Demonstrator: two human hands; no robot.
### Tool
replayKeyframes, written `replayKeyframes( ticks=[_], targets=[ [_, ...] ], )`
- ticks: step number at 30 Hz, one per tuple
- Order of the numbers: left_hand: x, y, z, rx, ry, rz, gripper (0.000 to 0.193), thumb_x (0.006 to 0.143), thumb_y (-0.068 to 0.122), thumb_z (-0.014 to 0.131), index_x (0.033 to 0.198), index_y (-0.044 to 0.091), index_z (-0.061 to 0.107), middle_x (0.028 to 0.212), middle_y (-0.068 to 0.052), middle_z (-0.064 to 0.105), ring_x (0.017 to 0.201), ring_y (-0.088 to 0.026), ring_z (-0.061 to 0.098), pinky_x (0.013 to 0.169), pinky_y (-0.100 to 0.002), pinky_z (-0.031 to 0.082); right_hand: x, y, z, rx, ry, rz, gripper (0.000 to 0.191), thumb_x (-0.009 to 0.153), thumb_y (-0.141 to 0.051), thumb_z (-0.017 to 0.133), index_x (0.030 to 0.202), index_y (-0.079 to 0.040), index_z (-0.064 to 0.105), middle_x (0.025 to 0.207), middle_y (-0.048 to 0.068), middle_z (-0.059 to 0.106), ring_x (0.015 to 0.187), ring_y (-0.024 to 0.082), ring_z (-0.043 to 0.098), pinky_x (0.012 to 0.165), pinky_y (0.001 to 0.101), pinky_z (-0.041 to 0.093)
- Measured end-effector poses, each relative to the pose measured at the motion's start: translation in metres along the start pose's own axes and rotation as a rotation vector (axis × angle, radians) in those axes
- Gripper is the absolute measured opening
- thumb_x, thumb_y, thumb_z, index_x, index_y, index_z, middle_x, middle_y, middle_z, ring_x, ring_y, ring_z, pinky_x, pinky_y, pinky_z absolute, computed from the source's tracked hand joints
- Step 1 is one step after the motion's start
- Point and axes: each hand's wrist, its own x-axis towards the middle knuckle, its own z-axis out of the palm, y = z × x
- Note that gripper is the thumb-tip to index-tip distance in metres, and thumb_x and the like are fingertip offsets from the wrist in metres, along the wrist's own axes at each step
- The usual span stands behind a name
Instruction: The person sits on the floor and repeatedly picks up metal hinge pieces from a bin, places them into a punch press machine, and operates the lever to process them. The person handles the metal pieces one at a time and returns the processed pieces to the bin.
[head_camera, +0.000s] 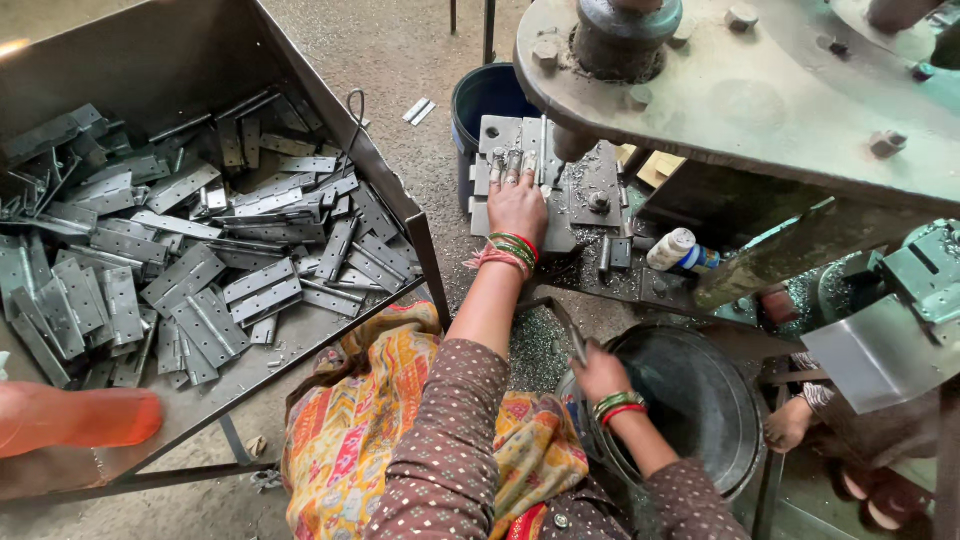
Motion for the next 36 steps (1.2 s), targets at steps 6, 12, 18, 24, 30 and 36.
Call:
replayKeyframes(
  ticks=[6,12,18,24,30,36],
  targets=[
    [-0.002,-0.003,-0.005,-0.026,-0.140,-0.005,0.033,0.096,0.018,0.047,0.106,0.010,0.078,0.146,-0.006,0.058,0.140,-0.025,0.049,0.117,-0.048,0.030,0.002,-0.003,0.021,0.086,0.123,-0.098,0.043,0.091,-0.037,0.062,0.116,-0.003,0.053,0.091,0.030,0.070,0.087,0.049,0.068,0.076,0.0571,0.054],
    [-0.050,0.007,-0.030,0.023,-0.037,0.118,0.032,0.097,0.021,0.049,0.106,0.006,0.076,0.147,-0.014,0.055,0.144,-0.029,0.045,0.121,-0.048,0.028,0.002,-0.025,-0.060,-0.130,0.008,-0.085,0.052,0.088,-0.051,0.070,0.102,-0.002,0.058,0.093,0.027,0.073,0.091,0.044,0.071,0.083,0.0518,0.055],
    [-0.143,0.012,-0.053,-0.003,0.237,0.213,0.035,0.090,0.016,0.057,0.120,0.001,0.066,0.134,-0.017,0.061,0.135,-0.033,0.050,0.117,-0.052,0.032,-0.010,-0.053,-0.078,-0.183,-0.022,-0.038,0.055,0.088,-0.052,0.072,0.104,-0.002,0.058,0.095,0.026,0.073,0.094,0.044,0.071,0.084,0.0521,0.055],
    [-0.123,-0.016,-0.069,-0.328,0.201,0.448,0.015,0.101,0.013,0.060,0.115,0.008,0.062,0.123,-0.011,0.064,0.106,-0.028,0.066,0.102,-0.050,0.050,-0.013,-0.051,-0.079,-0.177,-0.002,-0.067,0.054,0.087,-0.050,0.072,0.103,-0.001,0.057,0.095,0.027,0.071,0.093,0.046,0.069,0.083,0.0528,0.055],
    [-0.091,0.006,-0.064,-0.059,0.430,0.343,0.009,0.103,0.017,0.061,0.105,0.009,0.061,0.115,-0.011,0.062,0.096,-0.028,0.066,0.088,-0.050,0.054,-0.013,-0.055,-0.082,-0.129,-0.007,-0.079,0.050,0.088,-0.048,0.071,0.105,-0.003,0.057,0.093,0.026,0.072,0.092,0.044,0.071,0.082,0.0520,0.056],
    [-0.061,0.002,-0.045,-0.035,-0.083,0.049,0.041,0.102,0.018,0.051,0.141,0.007,0.056,0.158,-0.016,0.046,0.137,-0.029,0.050,0.105,-0.048,0.047,-0.014,-0.059,-0.086,-0.167,-0.051,-0.024,0.052,0.088,-0.050,0.071,0.107,-0.003,0.057,0.094,0.026,0.073,0.092,0.043,0.071,0.084,0.0515,0.056]
  ],
)
